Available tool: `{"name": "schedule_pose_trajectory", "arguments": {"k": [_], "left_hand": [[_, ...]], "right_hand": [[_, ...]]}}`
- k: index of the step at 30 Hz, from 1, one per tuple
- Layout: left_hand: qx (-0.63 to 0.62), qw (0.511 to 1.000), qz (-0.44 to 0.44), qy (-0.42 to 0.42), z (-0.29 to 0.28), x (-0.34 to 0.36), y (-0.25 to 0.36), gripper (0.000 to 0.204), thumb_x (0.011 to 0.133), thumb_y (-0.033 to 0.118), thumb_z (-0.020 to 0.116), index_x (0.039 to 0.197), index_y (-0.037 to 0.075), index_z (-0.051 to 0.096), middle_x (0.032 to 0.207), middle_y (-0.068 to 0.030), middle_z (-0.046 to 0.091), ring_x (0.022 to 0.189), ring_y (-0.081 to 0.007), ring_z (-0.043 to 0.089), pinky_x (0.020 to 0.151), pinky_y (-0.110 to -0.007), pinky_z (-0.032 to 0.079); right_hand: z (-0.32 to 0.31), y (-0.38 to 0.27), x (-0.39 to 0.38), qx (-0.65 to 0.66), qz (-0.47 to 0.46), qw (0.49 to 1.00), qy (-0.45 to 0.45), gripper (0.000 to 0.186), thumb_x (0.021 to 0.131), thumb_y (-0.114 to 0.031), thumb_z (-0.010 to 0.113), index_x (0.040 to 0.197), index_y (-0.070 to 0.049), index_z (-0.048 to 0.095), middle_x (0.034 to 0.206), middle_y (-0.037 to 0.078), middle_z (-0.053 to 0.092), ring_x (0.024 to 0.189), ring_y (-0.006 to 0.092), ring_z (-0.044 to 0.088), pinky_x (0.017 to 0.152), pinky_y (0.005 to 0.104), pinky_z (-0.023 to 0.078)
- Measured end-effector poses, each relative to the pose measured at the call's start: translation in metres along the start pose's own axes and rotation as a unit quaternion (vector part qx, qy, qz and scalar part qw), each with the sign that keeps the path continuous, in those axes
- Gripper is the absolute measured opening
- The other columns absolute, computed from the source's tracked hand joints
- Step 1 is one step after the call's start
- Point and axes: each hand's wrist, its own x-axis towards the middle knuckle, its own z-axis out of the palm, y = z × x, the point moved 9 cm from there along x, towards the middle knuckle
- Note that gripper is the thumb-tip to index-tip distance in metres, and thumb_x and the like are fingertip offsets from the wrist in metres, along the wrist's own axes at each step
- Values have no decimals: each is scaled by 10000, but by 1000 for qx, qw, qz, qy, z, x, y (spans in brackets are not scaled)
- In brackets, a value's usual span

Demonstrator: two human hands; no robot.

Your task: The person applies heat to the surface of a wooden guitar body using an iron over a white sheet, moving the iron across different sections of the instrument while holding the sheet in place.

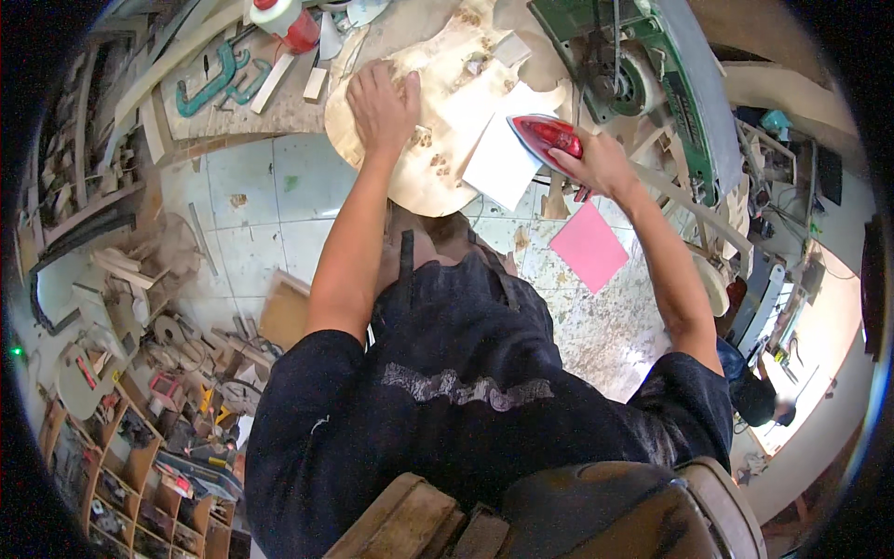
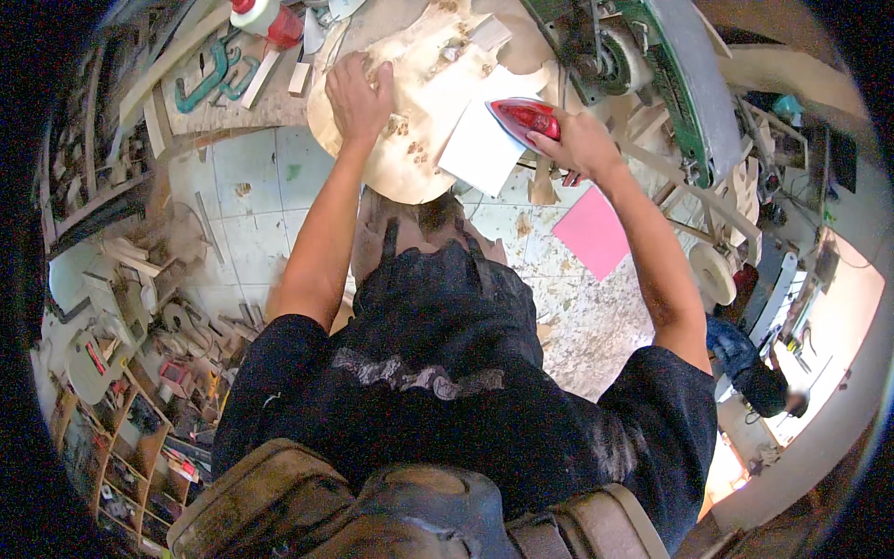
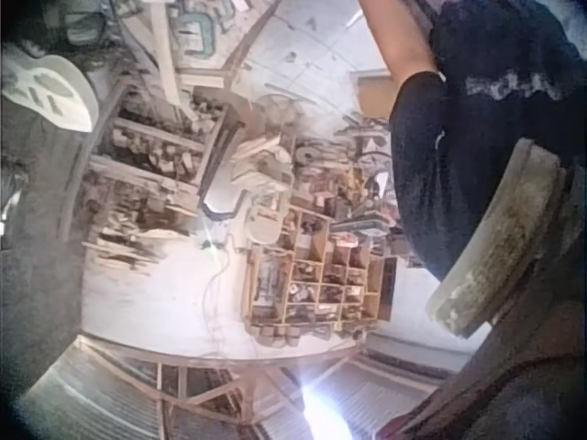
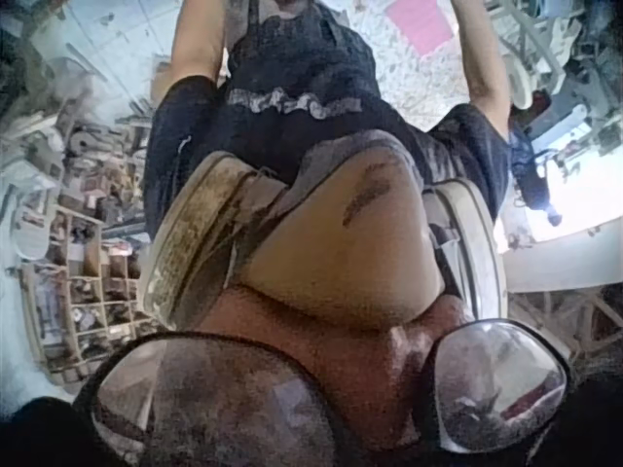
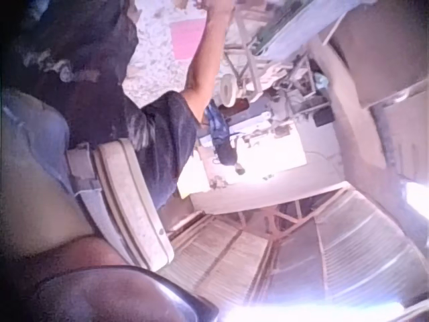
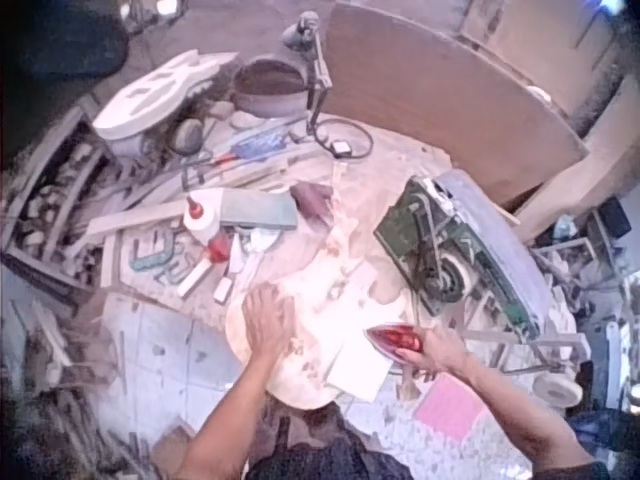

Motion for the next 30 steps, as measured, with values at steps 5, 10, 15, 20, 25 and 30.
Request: {"name": "schedule_pose_trajectory", "arguments": {"k": [5,10,15,20,25,30], "left_hand": [[6,1000,4,-2,0,0,-2,464,898,389,656,1148,3,593,1207,-200,578,1133,-390,508,1018,-508,369],[-9,1000,11,13,-3,2,1,461,895,384,659,1144,2,594,1190,-196,579,1124,-387,507,1016,-510,368],[7,1000,12,17,-5,2,1,447,894,369,663,1154,13,590,1182,-190,579,1134,-381,507,1019,-509,368],[-30,999,2,20,-6,0,-4,450,897,366,661,1156,6,584,1172,-192,580,1133,-381,511,1019,-507,369],[-16,1000,-1,11,-6,2,0,451,900,369,657,1155,5,583,1162,-194,583,1127,-386,513,1013,-512,374],[3,1000,23,12,-5,1,4,445,899,374,656,1144,10,584,1155,-192,584,1121,-391,510,1005,-513,376]], "right_hand": [[-21,-8,19,-37,-35,999,-1,559,909,-550,647,1133,-39,677,818,244,708,768,421,705,750,505,573],[-16,-6,12,-46,-46,998,-14,552,920,-549,640,1101,-29,671,768,212,698,760,426,696,751,510,568],[-12,-13,26,-52,-75,996,8,569,913,-552,649,1153,-36,668,795,259,695,758,451,688,727,517,559],[-16,-4,23,-59,-35,997,-24,559,907,-551,651,1132,-39,674,769,256,691,758,450,691,738,524,561],[-12,-1,17,-31,-25,999,0,606,911,-593,634,1093,-17,682,749,239,694,735,430,698,723,511,565],[-20,6,23,48,83,994,44,583,915,-542,644,1134,-5,700,845,290,701,806,450,701,769,527,557]]}}
